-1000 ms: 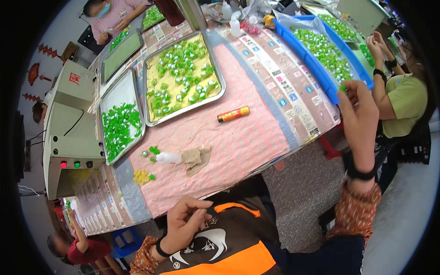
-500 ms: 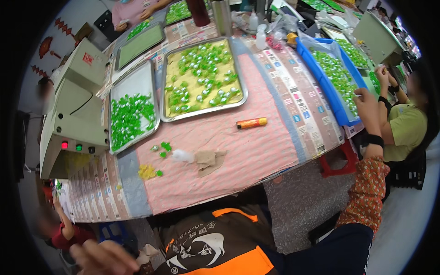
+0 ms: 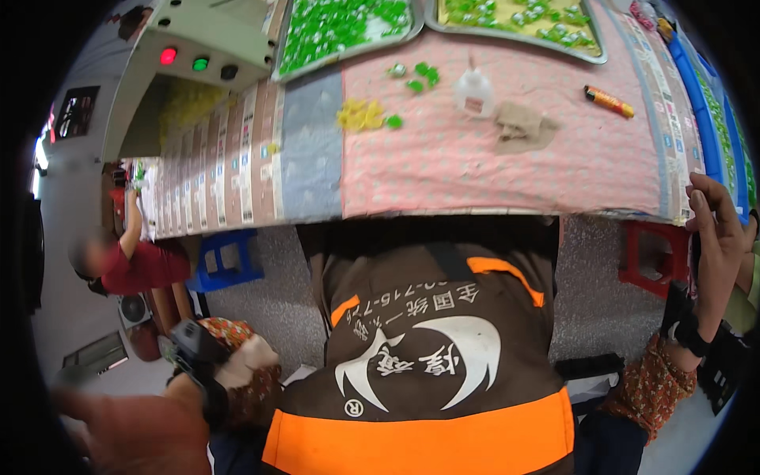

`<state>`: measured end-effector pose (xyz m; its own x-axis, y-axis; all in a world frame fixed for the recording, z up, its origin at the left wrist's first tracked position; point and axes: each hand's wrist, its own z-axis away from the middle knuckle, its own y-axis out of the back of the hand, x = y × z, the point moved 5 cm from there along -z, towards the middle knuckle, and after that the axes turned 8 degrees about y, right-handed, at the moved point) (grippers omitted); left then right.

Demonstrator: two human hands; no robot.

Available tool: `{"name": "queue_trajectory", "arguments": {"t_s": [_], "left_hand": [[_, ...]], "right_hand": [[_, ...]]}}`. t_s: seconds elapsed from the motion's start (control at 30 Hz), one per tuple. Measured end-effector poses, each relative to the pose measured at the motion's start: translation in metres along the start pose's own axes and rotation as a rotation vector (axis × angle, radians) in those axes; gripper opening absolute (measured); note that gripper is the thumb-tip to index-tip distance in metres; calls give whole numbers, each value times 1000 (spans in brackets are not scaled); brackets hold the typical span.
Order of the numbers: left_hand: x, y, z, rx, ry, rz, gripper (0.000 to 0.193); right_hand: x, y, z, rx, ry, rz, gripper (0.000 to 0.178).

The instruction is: Apply adhesive to small plastic components and assemble them.

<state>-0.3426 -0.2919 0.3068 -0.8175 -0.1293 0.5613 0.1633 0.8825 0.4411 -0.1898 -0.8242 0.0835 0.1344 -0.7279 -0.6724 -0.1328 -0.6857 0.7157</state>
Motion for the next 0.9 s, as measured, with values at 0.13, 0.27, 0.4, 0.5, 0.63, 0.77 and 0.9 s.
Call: {"name": "queue_trajectory", "arguments": {"t_s": [0.13,0.27,0.4,0.5,0.63,0.77,0.9], "left_hand": [[24,9,47,69,35,-50,64],[46,18,87,152,40,-121,64],[69,15,121,241,45,-235,65],[83,14,144,310,53,-312,65],[101,13,168,385,83,-422,66],[119,6,188,457,129,-533,66],[129,1,204,522,176,-624,66]], "right_hand": [[-33,-32,10,-65,25,-14,25],[-53,-58,18,-106,35,-92,21],[-79,-92,22,-168,68,-113,20],[-93,-100,23,-188,121,-112,20],[-98,-105,24,-209,123,-126,19],[-99,-114,30,-192,95,-127,19],[-95,-121,33,-221,83,-129,19]]}}
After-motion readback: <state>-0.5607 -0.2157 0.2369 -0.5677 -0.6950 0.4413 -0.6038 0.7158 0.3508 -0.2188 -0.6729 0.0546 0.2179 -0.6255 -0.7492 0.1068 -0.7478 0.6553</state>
